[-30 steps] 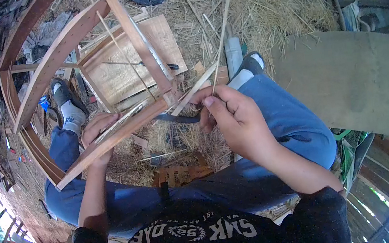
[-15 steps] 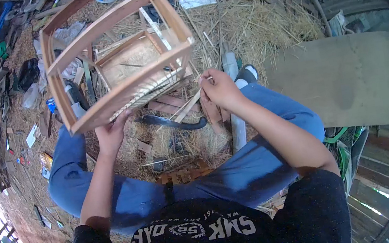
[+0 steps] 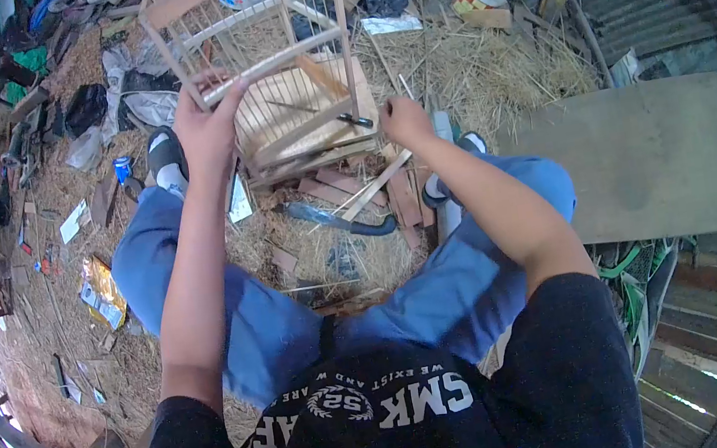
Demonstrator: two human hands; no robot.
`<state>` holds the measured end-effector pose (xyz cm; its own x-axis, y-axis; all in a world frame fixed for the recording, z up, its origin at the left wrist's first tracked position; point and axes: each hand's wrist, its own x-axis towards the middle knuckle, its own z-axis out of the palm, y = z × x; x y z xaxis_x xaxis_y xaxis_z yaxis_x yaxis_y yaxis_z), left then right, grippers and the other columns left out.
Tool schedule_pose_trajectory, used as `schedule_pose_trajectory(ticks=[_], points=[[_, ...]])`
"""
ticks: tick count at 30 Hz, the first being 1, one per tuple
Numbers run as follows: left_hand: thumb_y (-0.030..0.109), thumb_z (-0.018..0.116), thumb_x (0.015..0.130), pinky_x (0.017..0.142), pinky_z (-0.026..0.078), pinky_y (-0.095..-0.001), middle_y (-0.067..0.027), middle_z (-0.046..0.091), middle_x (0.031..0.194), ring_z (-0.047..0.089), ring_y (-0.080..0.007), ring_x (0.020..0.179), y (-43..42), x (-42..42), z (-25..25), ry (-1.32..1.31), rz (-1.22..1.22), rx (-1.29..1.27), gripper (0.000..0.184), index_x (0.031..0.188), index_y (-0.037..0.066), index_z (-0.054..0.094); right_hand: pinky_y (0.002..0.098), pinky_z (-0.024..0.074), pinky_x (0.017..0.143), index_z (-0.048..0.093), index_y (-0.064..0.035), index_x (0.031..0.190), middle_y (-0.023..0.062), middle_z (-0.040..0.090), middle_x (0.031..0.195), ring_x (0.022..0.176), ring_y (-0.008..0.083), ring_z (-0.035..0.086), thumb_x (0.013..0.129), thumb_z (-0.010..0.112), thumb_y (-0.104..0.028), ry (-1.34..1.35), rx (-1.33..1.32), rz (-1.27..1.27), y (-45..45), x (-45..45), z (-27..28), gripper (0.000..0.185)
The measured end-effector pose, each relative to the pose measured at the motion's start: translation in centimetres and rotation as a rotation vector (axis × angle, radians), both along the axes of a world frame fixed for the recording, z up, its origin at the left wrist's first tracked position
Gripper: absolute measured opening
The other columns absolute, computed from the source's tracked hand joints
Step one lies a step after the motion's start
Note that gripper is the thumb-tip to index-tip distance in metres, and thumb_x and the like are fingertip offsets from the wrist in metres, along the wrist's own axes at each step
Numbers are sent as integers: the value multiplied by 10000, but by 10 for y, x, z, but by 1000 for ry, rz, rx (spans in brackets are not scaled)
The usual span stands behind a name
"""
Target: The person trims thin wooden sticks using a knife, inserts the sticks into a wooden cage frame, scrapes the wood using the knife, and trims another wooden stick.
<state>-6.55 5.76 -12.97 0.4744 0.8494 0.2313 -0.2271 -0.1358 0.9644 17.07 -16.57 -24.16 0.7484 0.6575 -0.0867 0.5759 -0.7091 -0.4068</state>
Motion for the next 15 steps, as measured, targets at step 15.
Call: schedule_pose_trajectory(ticks=[15], points=[[155, 850, 854, 800, 526, -273, -57, 711, 966, 649, -115, 878, 0, 0, -4, 55, -35, -1, 293, 1034, 10, 670, 524, 518, 756, 628, -11, 954, 230, 645, 816, 835, 433, 653, 878, 654, -163, -199, 238, 211, -1, -73, 25, 172]])
